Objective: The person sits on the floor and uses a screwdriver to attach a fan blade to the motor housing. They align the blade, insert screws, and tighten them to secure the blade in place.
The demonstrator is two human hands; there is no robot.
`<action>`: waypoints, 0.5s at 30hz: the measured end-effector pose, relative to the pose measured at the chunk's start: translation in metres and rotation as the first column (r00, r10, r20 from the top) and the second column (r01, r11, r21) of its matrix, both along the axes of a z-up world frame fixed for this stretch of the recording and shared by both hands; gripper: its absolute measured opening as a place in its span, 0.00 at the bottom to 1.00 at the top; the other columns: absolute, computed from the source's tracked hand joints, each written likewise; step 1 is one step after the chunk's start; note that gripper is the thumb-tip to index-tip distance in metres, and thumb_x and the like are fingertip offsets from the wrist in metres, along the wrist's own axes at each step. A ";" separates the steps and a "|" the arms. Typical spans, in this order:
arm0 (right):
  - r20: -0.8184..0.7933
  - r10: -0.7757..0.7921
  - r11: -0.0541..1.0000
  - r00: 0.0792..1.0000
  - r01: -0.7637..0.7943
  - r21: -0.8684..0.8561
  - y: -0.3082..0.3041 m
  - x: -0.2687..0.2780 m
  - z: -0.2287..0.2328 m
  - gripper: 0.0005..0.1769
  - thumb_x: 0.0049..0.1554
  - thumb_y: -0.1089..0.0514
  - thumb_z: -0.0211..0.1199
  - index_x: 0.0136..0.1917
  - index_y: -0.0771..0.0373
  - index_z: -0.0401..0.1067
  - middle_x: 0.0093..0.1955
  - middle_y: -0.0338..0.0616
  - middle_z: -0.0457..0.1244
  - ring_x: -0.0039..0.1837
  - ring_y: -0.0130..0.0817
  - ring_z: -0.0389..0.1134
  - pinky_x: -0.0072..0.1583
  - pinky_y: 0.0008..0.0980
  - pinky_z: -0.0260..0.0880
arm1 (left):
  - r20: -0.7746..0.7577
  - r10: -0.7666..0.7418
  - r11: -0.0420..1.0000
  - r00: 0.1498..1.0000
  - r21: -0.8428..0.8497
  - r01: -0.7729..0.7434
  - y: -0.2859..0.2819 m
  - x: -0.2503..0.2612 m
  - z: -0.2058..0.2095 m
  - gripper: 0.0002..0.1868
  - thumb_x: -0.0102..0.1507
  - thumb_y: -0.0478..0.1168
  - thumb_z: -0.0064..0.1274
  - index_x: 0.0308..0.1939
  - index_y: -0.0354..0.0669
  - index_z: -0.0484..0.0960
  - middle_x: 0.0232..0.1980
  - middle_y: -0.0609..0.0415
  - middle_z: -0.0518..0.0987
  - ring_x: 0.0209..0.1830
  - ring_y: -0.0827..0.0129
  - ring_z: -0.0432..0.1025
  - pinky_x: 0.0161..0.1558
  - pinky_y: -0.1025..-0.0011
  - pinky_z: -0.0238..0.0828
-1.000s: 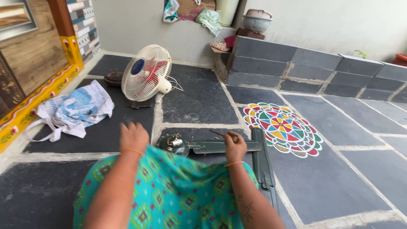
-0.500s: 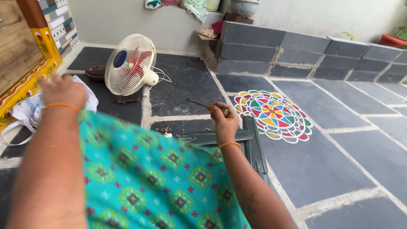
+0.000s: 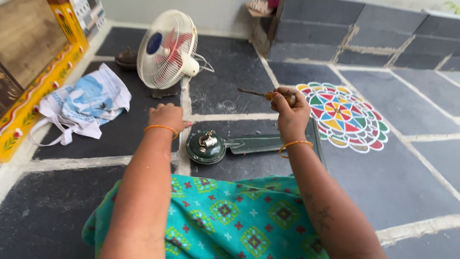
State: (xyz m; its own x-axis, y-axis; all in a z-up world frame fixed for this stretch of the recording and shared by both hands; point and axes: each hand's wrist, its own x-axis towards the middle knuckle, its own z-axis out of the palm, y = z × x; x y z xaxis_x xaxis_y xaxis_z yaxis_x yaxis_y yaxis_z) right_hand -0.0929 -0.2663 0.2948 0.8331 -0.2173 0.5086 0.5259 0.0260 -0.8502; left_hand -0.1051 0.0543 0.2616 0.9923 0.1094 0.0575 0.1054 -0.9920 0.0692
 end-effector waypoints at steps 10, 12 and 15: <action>-0.138 -0.081 0.931 0.987 0.025 -0.363 -0.029 0.016 0.041 0.09 0.60 0.61 0.66 0.53 0.67 0.77 0.46 0.44 0.71 0.43 0.26 0.72 0.47 0.25 0.76 | 0.074 -0.127 0.981 0.989 -0.140 0.136 -0.017 0.049 -0.042 0.26 0.57 0.64 0.61 0.52 0.55 0.86 0.57 0.55 0.80 0.63 0.56 0.71 0.61 0.52 0.65; -0.130 -0.091 0.930 0.987 0.038 -0.366 -0.030 0.026 0.054 0.09 0.60 0.61 0.66 0.53 0.67 0.76 0.47 0.43 0.72 0.44 0.25 0.73 0.49 0.24 0.78 | 0.040 -0.099 0.973 0.994 -0.206 0.105 -0.009 0.055 -0.057 0.27 0.59 0.64 0.61 0.53 0.53 0.85 0.57 0.53 0.80 0.63 0.55 0.71 0.62 0.51 0.65; -0.046 -0.020 0.924 0.999 0.001 -0.383 -0.028 0.039 0.061 0.08 0.63 0.62 0.66 0.54 0.68 0.77 0.48 0.45 0.71 0.46 0.27 0.73 0.50 0.26 0.78 | -0.006 -0.053 0.945 0.999 -0.323 0.049 -0.003 0.058 -0.089 0.29 0.60 0.64 0.60 0.55 0.52 0.84 0.58 0.51 0.80 0.63 0.53 0.71 0.61 0.52 0.67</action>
